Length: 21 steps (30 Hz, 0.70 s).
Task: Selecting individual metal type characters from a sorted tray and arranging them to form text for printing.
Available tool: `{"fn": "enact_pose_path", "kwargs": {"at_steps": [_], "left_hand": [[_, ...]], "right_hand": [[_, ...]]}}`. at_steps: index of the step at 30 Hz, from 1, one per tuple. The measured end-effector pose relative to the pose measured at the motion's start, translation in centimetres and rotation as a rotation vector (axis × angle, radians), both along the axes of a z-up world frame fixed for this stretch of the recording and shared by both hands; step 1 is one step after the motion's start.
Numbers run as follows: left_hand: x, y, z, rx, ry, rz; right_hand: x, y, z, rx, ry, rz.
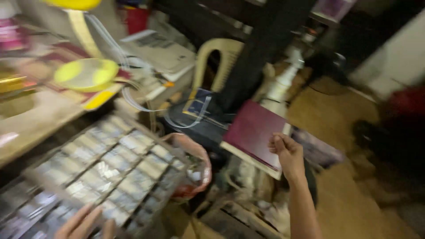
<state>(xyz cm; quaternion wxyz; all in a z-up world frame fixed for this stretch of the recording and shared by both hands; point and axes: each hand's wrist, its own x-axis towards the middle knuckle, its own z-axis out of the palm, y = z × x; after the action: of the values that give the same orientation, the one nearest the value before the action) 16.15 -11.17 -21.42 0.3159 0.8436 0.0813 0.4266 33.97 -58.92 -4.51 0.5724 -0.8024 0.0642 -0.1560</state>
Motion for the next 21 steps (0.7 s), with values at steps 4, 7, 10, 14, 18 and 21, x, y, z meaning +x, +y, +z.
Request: {"fn": "enact_pose_path", "kwargs": {"at_steps": [4,7,10,14,18,21], "left_hand": [[8.7,-12.1,10.3,0.107,0.032,-0.332],[16.4,-17.7,9.4,0.174,0.110,-0.757],[22.4,-23.6,9.2,0.280,0.011,-0.925],[28.4,-28.2,7.3,0.250,0.539,-0.919],[29.6,-30.6,9.2,0.097,1.009,-0.854],[29.6,-31.4,10.9,0.137,1.059,-0.790]], "right_hand": [[-0.2,-10.9,-7.9,0.523,-0.032,-0.153],[-2.1,-9.3,-4.4,0.714,0.192,-0.239],[-2.0,-8.0,-1.5,0.871,0.304,-0.242],[-0.4,-9.1,-2.4,0.896,0.347,-0.230],[1.5,-8.6,-1.8,1.004,0.405,-0.249],[2.7,-9.9,-3.7,1.089,0.265,-0.179]]}}
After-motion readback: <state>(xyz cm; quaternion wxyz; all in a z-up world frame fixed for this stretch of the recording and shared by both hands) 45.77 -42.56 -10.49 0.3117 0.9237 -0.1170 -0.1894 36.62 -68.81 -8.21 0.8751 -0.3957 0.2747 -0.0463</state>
